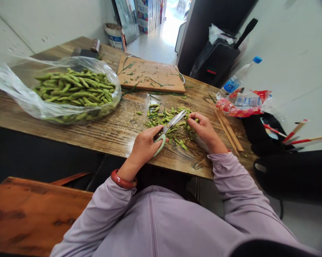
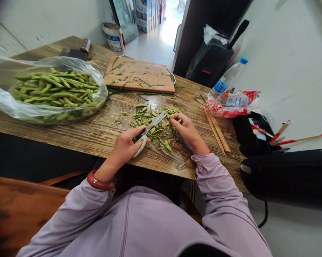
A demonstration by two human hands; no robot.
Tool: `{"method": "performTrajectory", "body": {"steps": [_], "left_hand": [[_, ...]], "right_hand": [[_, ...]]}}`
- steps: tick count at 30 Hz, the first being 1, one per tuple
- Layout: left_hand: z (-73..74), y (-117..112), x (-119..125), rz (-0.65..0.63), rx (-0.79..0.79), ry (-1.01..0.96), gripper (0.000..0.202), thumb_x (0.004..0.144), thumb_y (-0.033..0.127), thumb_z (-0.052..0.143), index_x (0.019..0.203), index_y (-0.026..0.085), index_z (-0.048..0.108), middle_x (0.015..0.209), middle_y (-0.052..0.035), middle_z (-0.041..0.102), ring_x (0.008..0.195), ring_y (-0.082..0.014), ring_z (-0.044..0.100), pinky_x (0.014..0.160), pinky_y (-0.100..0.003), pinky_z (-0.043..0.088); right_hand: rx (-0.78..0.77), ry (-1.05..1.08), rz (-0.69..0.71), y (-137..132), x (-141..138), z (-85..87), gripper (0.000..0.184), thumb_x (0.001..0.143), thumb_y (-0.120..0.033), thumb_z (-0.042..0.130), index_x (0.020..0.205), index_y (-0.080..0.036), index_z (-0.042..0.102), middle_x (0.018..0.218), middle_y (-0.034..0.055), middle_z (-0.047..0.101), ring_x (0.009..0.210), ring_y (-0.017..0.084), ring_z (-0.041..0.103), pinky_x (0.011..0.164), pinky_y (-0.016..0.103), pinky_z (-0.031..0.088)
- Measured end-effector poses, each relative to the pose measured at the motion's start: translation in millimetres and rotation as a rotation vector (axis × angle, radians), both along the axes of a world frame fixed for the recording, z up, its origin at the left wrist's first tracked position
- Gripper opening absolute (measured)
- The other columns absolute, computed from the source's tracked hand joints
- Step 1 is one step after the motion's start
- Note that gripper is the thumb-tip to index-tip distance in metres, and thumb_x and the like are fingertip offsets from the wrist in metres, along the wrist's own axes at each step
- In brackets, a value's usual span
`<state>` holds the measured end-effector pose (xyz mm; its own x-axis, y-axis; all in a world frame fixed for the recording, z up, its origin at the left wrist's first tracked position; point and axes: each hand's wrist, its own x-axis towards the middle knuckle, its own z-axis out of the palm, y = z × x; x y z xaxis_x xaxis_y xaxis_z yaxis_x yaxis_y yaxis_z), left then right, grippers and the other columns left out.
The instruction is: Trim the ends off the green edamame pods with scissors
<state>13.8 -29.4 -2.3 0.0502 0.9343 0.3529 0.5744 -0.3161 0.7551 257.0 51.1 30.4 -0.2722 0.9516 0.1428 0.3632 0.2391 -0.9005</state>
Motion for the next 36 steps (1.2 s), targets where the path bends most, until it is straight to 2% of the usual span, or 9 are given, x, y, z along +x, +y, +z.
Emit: {"method": "performTrajectory", "body": {"steps": [4, 8, 12, 22, 30, 36], "left_hand": [[3.2, 1, 1, -0.006, 0.003, -0.016, 0.045, 0.081, 0.034, 0.075, 0.124, 0.018, 0.073, 0.123, -0.0109, 0.077, 0.108, -0.0240, 0.073, 0.097, -0.033, 0.056], [6.0, 1, 1, -0.041, -0.003, -0.007, 0.047, 0.080, 0.033, 0.075, 0.125, 0.019, 0.072, 0.120, -0.0098, 0.077, 0.105, -0.0227, 0.073, 0.095, -0.032, 0.057], [8.5, 0, 1, -0.088, -0.025, 0.021, 0.052, 0.080, 0.036, 0.076, 0.128, 0.019, 0.070, 0.121, -0.0100, 0.076, 0.103, -0.0229, 0.072, 0.093, -0.032, 0.057], [5.4, 0, 1, -0.098, -0.012, 0.063, 0.053, 0.082, 0.038, 0.075, 0.130, 0.017, 0.068, 0.112, -0.0101, 0.076, 0.094, -0.0221, 0.071, 0.088, -0.033, 0.057], [4.1, -2, 1, -0.065, -0.007, 0.196, 0.043, 0.090, 0.040, 0.066, 0.127, 0.019, 0.070, 0.117, -0.0122, 0.076, 0.104, -0.0262, 0.071, 0.094, -0.037, 0.056], [1.3, -2, 1, -0.061, -0.011, 0.195, 0.040, 0.090, 0.039, 0.064, 0.124, 0.020, 0.071, 0.114, -0.0118, 0.077, 0.102, -0.0257, 0.072, 0.092, -0.036, 0.056]], "right_hand": [[0.118, -0.001, 0.015, -4, -6, 3.3, 0.023, 0.083, -0.045, 0.068, 0.086, -0.022, 0.065, 0.077, -0.0001, 0.061, 0.070, 0.014, 0.052, 0.067, 0.027, 0.042], [0.132, -0.008, 0.004, -7, -9, 5.7, 0.022, 0.085, -0.045, 0.067, 0.086, -0.023, 0.065, 0.077, 0.0004, 0.063, 0.073, 0.016, 0.055, 0.071, 0.029, 0.046], [0.164, -0.013, 0.025, -8, -10, 6.1, 0.020, 0.087, -0.043, 0.065, 0.086, -0.023, 0.065, 0.077, 0.0008, 0.063, 0.075, 0.017, 0.056, 0.074, 0.030, 0.047], [0.243, -0.061, 0.048, -11, -15, 5.3, 0.021, 0.089, -0.043, 0.063, 0.088, -0.023, 0.069, 0.082, 0.0020, 0.069, 0.078, 0.018, 0.060, 0.078, 0.032, 0.049], [0.243, -0.072, 0.032, -12, -15, 2.3, 0.020, 0.088, -0.043, 0.064, 0.085, -0.023, 0.068, 0.086, 0.0034, 0.071, 0.084, 0.020, 0.064, 0.083, 0.035, 0.051], [0.232, -0.088, 0.022, -11, -15, 0.2, 0.021, 0.087, -0.043, 0.065, 0.084, -0.023, 0.068, 0.087, 0.0036, 0.072, 0.084, 0.020, 0.064, 0.084, 0.035, 0.051]]}}
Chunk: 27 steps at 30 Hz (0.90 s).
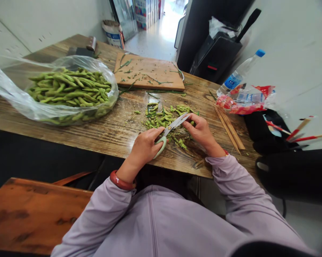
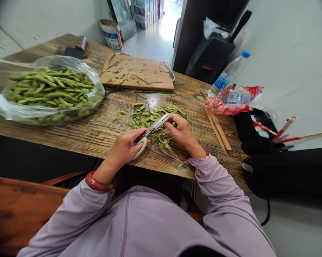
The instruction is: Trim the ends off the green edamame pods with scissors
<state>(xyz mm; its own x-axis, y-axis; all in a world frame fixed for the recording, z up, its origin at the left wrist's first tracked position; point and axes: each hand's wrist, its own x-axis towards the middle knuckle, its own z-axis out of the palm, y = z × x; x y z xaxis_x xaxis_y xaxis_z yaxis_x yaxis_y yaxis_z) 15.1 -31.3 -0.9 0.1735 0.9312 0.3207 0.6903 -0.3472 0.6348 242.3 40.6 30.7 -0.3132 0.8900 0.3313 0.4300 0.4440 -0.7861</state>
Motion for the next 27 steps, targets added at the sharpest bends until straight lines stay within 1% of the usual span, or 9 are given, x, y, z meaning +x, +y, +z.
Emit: {"method": "performTrajectory", "body": {"steps": [6, 8, 11, 15, 18, 22, 27], "left_hand": [[4.3, 0.4, 0.5, -0.017, -0.014, -0.073, 0.043, 0.087, 0.038, 0.069, 0.126, 0.017, 0.070, 0.119, -0.0125, 0.075, 0.105, -0.0255, 0.071, 0.094, -0.035, 0.055], [5.5, 1.1, 0.9, -0.027, -0.008, -0.089, 0.047, 0.086, 0.037, 0.070, 0.128, 0.017, 0.068, 0.116, -0.0114, 0.075, 0.099, -0.0235, 0.071, 0.091, -0.034, 0.055], [6.0, 2.1, 1.2, -0.029, 0.007, -0.076, 0.052, 0.083, 0.037, 0.073, 0.131, 0.017, 0.066, 0.106, -0.0091, 0.075, 0.087, -0.0208, 0.068, 0.084, -0.033, 0.055], [5.0, 2.4, 0.6, -0.040, 0.023, -0.075, 0.050, 0.084, 0.037, 0.073, 0.129, 0.018, 0.067, 0.102, -0.0076, 0.074, 0.083, -0.0194, 0.066, 0.082, -0.032, 0.054], [3.9, 2.2, 0.0, -0.041, 0.019, -0.065, 0.044, 0.086, 0.039, 0.070, 0.125, 0.017, 0.069, 0.103, -0.0092, 0.075, 0.085, -0.0209, 0.067, 0.084, -0.034, 0.055], [2.7, 2.1, -0.3, -0.033, 0.011, -0.062, 0.042, 0.088, 0.041, 0.068, 0.122, 0.016, 0.071, 0.111, -0.0119, 0.076, 0.096, -0.0245, 0.070, 0.089, -0.035, 0.055], [3.2, 1.5, -0.1, -0.026, 0.009, -0.054, 0.039, 0.087, 0.040, 0.068, 0.120, 0.019, 0.072, 0.115, -0.0115, 0.077, 0.102, -0.0260, 0.072, 0.092, -0.035, 0.056]], "right_hand": [[0.037, 0.000, 0.008, -1.3, 0.1, 2.7, 0.020, 0.089, -0.042, 0.063, 0.087, -0.023, 0.069, 0.084, 0.0030, 0.071, 0.080, 0.019, 0.063, 0.081, 0.033, 0.051], [0.037, -0.017, 0.013, -2.2, -0.2, 3.8, 0.022, 0.089, -0.044, 0.063, 0.087, -0.023, 0.069, 0.085, 0.0031, 0.071, 0.080, 0.019, 0.063, 0.080, 0.033, 0.051], [0.018, -0.041, 0.043, -3.4, -0.7, 5.3, 0.029, 0.090, -0.051, 0.063, 0.087, -0.023, 0.071, 0.087, 0.0037, 0.073, 0.083, 0.020, 0.064, 0.082, 0.034, 0.051], [0.006, -0.037, 0.074, -3.6, -1.6, 7.1, 0.036, 0.089, -0.059, 0.063, 0.087, -0.024, 0.072, 0.090, 0.0044, 0.074, 0.085, 0.021, 0.065, 0.083, 0.035, 0.051], [0.002, -0.029, 0.083, -3.5, -2.1, 7.4, 0.038, 0.089, -0.060, 0.064, 0.084, -0.024, 0.071, 0.088, 0.0044, 0.073, 0.082, 0.020, 0.064, 0.081, 0.034, 0.050], [0.008, -0.020, 0.091, -3.3, -2.6, 6.2, 0.034, 0.089, -0.056, 0.064, 0.082, -0.023, 0.070, 0.082, 0.0042, 0.071, 0.078, 0.020, 0.062, 0.078, 0.033, 0.049], [-0.005, -0.035, 0.055, -3.8, -4.1, 4.4, 0.030, 0.088, -0.051, 0.065, 0.081, -0.022, 0.068, 0.078, 0.0029, 0.069, 0.074, 0.018, 0.059, 0.076, 0.032, 0.048]]}}
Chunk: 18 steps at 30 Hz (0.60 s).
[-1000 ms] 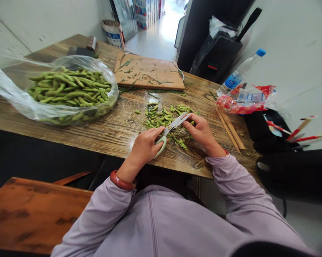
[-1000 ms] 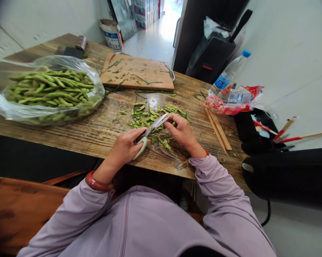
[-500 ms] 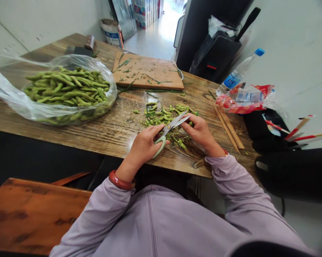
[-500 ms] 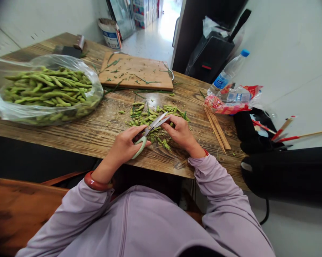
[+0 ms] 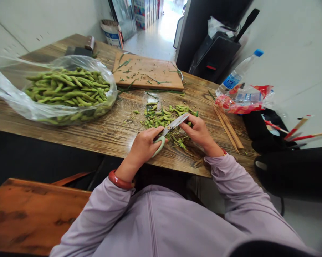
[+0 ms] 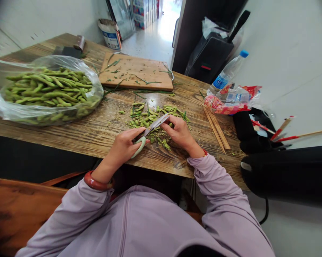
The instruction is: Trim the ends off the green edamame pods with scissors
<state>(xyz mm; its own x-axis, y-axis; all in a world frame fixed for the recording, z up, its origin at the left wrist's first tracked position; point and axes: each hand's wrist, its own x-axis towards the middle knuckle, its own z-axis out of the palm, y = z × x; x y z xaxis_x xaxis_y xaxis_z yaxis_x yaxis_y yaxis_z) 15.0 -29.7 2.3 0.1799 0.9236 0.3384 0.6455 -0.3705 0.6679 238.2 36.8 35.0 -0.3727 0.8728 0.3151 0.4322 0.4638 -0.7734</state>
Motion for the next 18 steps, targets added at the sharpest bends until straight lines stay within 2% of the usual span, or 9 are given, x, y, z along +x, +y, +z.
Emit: {"method": "performTrajectory", "body": {"steps": [6, 8, 10, 13, 18], "left_hand": [[-0.6, 1, 0, 0.034, 0.001, -0.081, 0.040, 0.086, 0.036, 0.070, 0.122, 0.019, 0.072, 0.122, -0.0116, 0.076, 0.110, -0.0250, 0.071, 0.097, -0.033, 0.054], [-1.8, 2, 0, 0.078, 0.013, -0.120, 0.042, 0.085, 0.035, 0.071, 0.123, 0.018, 0.071, 0.124, -0.0109, 0.076, 0.111, -0.0241, 0.071, 0.099, -0.033, 0.054], [-2.9, 3, 0, 0.094, 0.012, -0.131, 0.043, 0.084, 0.036, 0.071, 0.123, 0.019, 0.071, 0.123, -0.0101, 0.076, 0.109, -0.0234, 0.071, 0.098, -0.032, 0.055], [-3.0, 3, 0, 0.069, -0.005, -0.111, 0.043, 0.084, 0.036, 0.071, 0.123, 0.019, 0.072, 0.121, -0.0099, 0.077, 0.107, -0.0233, 0.072, 0.096, -0.032, 0.055], [-1.6, 2, 0, 0.056, -0.002, -0.097, 0.044, 0.084, 0.035, 0.072, 0.123, 0.016, 0.073, 0.121, -0.0116, 0.077, 0.107, -0.0245, 0.073, 0.096, -0.033, 0.056]], "right_hand": [[-0.053, 0.072, -0.054, -1, -3, -3.0, 0.019, 0.082, -0.040, 0.069, 0.080, -0.021, 0.065, 0.076, 0.0008, 0.065, 0.071, 0.015, 0.056, 0.071, 0.029, 0.046], [-0.177, 0.178, -0.112, 2, -3, -5.1, 0.021, 0.079, -0.040, 0.071, 0.081, -0.021, 0.063, 0.069, -0.0021, 0.059, 0.062, 0.012, 0.050, 0.060, 0.026, 0.042], [-0.378, 0.353, -0.154, 5, -2, -7.2, 0.029, 0.075, -0.045, 0.074, 0.081, -0.021, 0.059, 0.060, -0.0060, 0.051, 0.051, 0.008, 0.040, 0.048, 0.022, 0.032], [-0.610, 0.608, -0.131, 11, 1, -8.5, 0.040, 0.069, -0.049, 0.080, 0.077, -0.022, 0.051, 0.057, -0.0089, 0.046, 0.044, 0.005, 0.030, 0.040, 0.019, 0.020], [-0.663, 0.792, -0.080, 12, 3, -6.5, 0.044, 0.068, -0.046, 0.085, 0.074, -0.020, 0.049, 0.064, -0.0077, 0.052, 0.042, 0.001, 0.030, 0.038, 0.017, 0.019]]}}
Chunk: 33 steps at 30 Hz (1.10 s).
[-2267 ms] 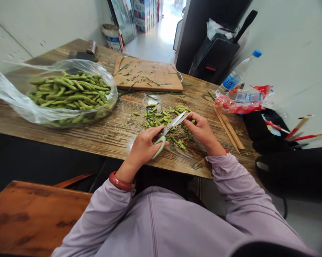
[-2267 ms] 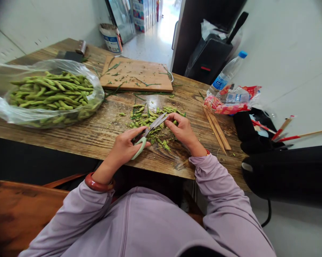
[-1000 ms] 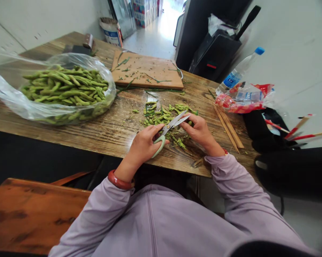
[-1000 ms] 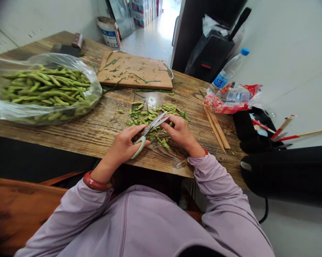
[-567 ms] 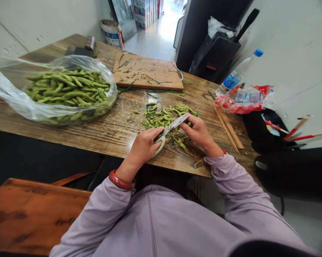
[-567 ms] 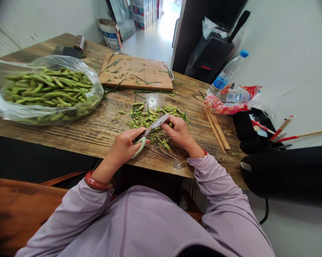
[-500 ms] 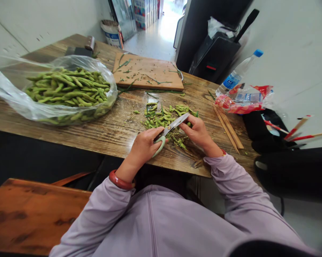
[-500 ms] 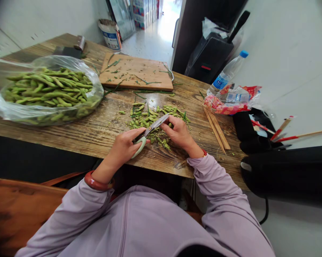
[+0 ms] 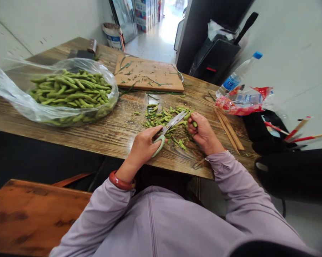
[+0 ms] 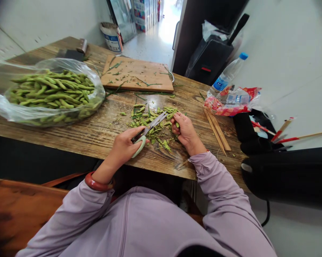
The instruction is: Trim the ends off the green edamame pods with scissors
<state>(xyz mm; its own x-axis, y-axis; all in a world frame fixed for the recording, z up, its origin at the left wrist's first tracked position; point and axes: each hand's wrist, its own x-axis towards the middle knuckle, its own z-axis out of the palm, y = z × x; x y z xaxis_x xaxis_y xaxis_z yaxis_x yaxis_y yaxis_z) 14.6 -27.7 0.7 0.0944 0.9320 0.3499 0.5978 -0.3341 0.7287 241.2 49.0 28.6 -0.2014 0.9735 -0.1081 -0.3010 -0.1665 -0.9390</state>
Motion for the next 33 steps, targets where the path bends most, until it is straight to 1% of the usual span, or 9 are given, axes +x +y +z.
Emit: {"method": "performTrajectory", "body": {"steps": [4, 7, 11, 18, 23, 27, 30, 33], "left_hand": [[0.5, 0, 0, -0.031, -0.002, -0.004, 0.045, 0.084, 0.037, 0.072, 0.123, 0.016, 0.073, 0.121, -0.0117, 0.077, 0.108, -0.0242, 0.073, 0.097, -0.032, 0.056], [0.6, -1, 0, -0.042, -0.008, -0.021, 0.047, 0.084, 0.039, 0.073, 0.124, 0.015, 0.072, 0.122, -0.0119, 0.077, 0.107, -0.0241, 0.073, 0.095, -0.032, 0.057], [0.2, -1, 0, -0.040, -0.007, -0.033, 0.046, 0.083, 0.037, 0.073, 0.124, 0.016, 0.072, 0.122, -0.0117, 0.077, 0.108, -0.0239, 0.072, 0.096, -0.032, 0.057], [0.2, -1, 0, -0.040, 0.008, -0.036, 0.046, 0.083, 0.037, 0.074, 0.124, 0.016, 0.072, 0.121, -0.0114, 0.077, 0.107, -0.0235, 0.073, 0.095, -0.032, 0.058], [2.2, -1, 0, -0.048, 0.002, -0.057, 0.046, 0.083, 0.036, 0.074, 0.124, 0.016, 0.072, 0.120, -0.0116, 0.077, 0.107, -0.0233, 0.073, 0.095, -0.032, 0.057], [2.3, -1, 0, -0.034, 0.019, -0.087, 0.043, 0.085, 0.034, 0.073, 0.124, 0.017, 0.072, 0.120, -0.0110, 0.077, 0.106, -0.0225, 0.073, 0.095, -0.032, 0.057], [1.6, -1, 0, -0.011, 0.042, -0.100, 0.043, 0.084, 0.032, 0.074, 0.124, 0.017, 0.071, 0.120, -0.0108, 0.077, 0.105, -0.0220, 0.073, 0.095, -0.031, 0.057], [0.9, -1, 0, -0.010, 0.046, -0.094, 0.044, 0.083, 0.032, 0.075, 0.124, 0.017, 0.071, 0.121, -0.0105, 0.077, 0.106, -0.0219, 0.072, 0.096, -0.031, 0.056]], "right_hand": [[0.005, 0.060, -0.016, -2, -2, 0.8, 0.041, 0.070, -0.043, 0.085, 0.076, -0.020, 0.051, 0.070, -0.0066, 0.058, 0.042, 0.001, 0.032, 0.037, 0.017, 0.020], [0.012, 0.067, -0.023, -3, -4, 1.1, 0.039, 0.073, -0.041, 0.083, 0.077, -0.020, 0.050, 0.070, -0.0068, 0.060, 0.041, 0.001, 0.033, 0.036, 0.016, 0.020], [0.012, 0.082, -0.012, -4, -4, 2.5, 0.037, 0.079, -0.039, 0.080, 0.079, -0.021, 0.047, 0.070, -0.0071, 0.061, 0.041, 0.001, 0.034, 0.037, 0.016, 0.021], [0.007, 0.102, -0.013, -6, -5, 5.2, 0.036, 0.075, -0.038, 0.080, 0.082, -0.022, 0.049, 0.069, -0.0077, 0.060, 0.041, 0.001, 0.033, 0.037, 0.016, 0.020], [0.009, 0.091, 0.035, -8, -10, 0.6, 0.038, 0.072, -0.041, 0.082, 0.085, -0.022, 0.052, 0.068, -0.0086, 0.060, 0.040, 0.001, 0.031, 0.036, 0.015, 0.018], [0.011, 0.008, 0.093, -10, -12, -4.2, 0.042, 0.070, -0.047, 0.083, 0.089, -0.022, 0.055, 0.063, -0.0094, 0.057, 0.040, 0.002, 0.031, 0.037, 0.015, 0.018], [0.054, -0.105, 0.110, -11, -12, -5.6, 0.046, 0.068, -0.053, 0.084, 0.086, -0.022, 0.055, 0.060, -0.0081, 0.056, 0.043, 0.004, 0.036, 0.038, 0.016, 0.021], [0.115, -0.175, 0.096, -13, -11, -6.0, 0.047, 0.070, -0.057, 0.083, 0.088, -0.021, 0.059, 0.062, -0.0063, 0.058, 0.047, 0.005, 0.041, 0.040, 0.017, 0.025]]}}
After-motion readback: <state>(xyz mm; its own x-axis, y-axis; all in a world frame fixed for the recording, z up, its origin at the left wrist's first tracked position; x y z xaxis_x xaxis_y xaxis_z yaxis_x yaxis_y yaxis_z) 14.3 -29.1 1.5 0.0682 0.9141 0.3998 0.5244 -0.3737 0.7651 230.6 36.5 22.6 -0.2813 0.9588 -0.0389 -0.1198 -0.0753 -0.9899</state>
